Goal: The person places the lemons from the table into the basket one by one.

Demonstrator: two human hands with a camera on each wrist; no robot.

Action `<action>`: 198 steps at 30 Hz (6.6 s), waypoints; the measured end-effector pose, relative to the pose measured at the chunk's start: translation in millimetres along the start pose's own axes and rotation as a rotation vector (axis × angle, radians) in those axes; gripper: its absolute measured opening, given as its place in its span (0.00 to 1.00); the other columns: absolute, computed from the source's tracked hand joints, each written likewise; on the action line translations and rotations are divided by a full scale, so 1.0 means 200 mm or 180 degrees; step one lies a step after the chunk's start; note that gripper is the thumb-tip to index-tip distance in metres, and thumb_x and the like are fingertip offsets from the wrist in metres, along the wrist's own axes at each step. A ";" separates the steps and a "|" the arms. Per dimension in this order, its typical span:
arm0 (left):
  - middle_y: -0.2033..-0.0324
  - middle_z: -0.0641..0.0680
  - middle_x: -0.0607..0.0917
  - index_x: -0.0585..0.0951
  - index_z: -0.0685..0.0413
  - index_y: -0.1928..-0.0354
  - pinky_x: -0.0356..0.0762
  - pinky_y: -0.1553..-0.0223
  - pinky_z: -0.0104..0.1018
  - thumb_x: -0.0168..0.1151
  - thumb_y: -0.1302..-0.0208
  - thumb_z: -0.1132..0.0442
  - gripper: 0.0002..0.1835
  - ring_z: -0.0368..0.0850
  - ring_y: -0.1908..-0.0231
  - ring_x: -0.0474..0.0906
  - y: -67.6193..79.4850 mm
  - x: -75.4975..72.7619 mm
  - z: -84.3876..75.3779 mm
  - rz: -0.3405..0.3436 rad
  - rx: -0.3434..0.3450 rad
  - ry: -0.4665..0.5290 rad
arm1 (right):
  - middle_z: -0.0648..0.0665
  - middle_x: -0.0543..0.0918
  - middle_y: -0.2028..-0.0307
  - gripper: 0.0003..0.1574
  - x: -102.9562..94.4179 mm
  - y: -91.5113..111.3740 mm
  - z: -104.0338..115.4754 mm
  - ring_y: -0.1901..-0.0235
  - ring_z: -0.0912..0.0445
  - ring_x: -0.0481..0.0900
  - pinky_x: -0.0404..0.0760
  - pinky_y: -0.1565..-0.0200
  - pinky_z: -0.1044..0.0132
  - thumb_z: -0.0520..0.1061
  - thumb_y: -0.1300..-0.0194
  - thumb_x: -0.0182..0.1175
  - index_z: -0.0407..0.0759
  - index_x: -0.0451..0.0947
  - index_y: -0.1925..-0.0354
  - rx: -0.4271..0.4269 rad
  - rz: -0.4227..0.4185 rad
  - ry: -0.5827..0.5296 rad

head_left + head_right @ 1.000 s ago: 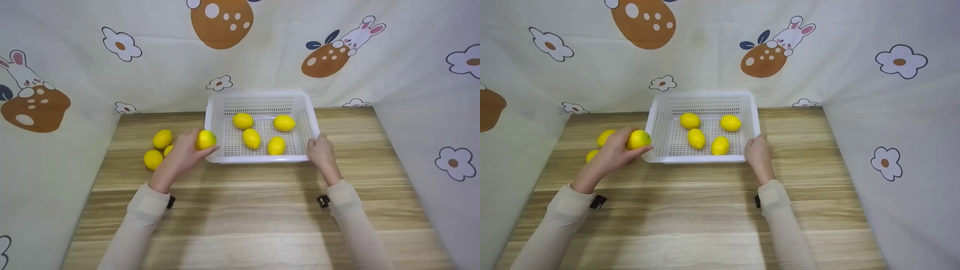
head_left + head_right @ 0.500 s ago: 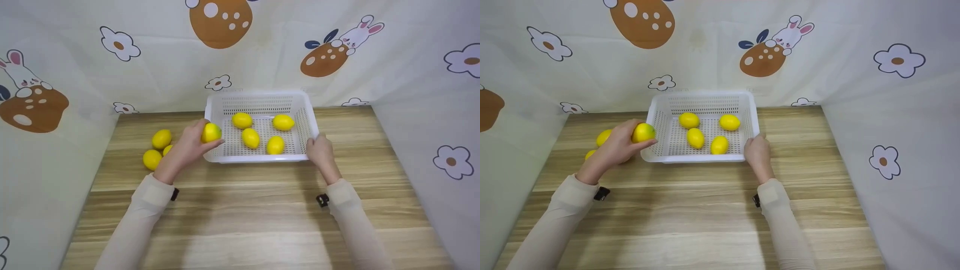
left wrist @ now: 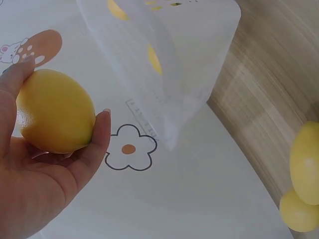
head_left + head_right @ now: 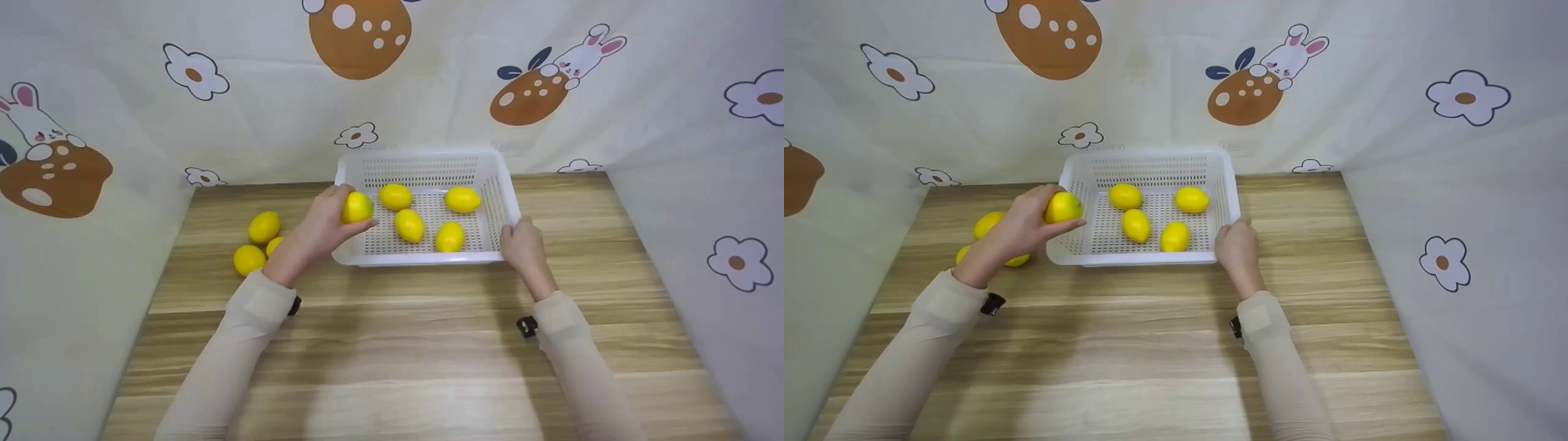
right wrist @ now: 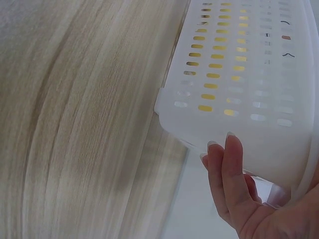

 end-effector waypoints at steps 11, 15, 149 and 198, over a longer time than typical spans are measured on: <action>0.49 0.65 0.77 0.71 0.66 0.34 0.79 0.51 0.46 0.71 0.30 0.49 0.35 0.58 0.52 0.74 -0.09 -0.01 -0.03 0.0116 -0.0017 -0.0232 | 0.31 0.76 0.65 0.23 0.00 0.00 0.00 0.66 0.40 0.77 0.81 0.60 0.42 0.41 0.23 0.43 0.17 0.69 0.49 0.0029 0.0048 -0.0048; 0.47 0.65 0.77 0.70 0.66 0.32 0.80 0.51 0.46 0.70 0.29 0.49 0.36 0.58 0.51 0.75 -0.10 0.00 -0.03 0.0183 -0.0043 -0.0312 | 0.28 0.77 0.63 0.25 0.00 0.00 0.00 0.64 0.39 0.77 0.81 0.58 0.41 0.41 0.23 0.42 0.16 0.68 0.48 0.0058 0.0066 -0.0042; 0.30 0.72 0.71 0.65 0.68 0.25 0.70 0.30 0.62 0.67 0.29 0.41 0.45 0.69 0.31 0.70 0.18 0.03 0.36 -0.0134 -0.0442 -0.0327 | 0.30 0.78 0.63 0.25 -0.01 0.00 -0.01 0.66 0.43 0.76 0.80 0.64 0.50 0.42 0.23 0.42 0.16 0.69 0.48 0.0055 0.0063 -0.0028; 0.35 0.78 0.69 0.66 0.74 0.27 0.71 0.36 0.68 0.67 0.28 0.48 0.42 0.73 0.38 0.69 0.26 0.06 0.72 -0.0255 -0.0614 -0.0844 | 0.23 0.80 0.57 0.24 0.00 0.00 -0.01 0.62 0.39 0.78 0.82 0.56 0.41 0.41 0.22 0.43 0.17 0.68 0.46 0.0083 0.0065 -0.0060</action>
Point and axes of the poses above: each hand's wrist, its own y-axis away from the middle knuckle, its own x-axis out of the palm, z = x × y, the point moved 3 cm from there along -y, towards the middle knuckle
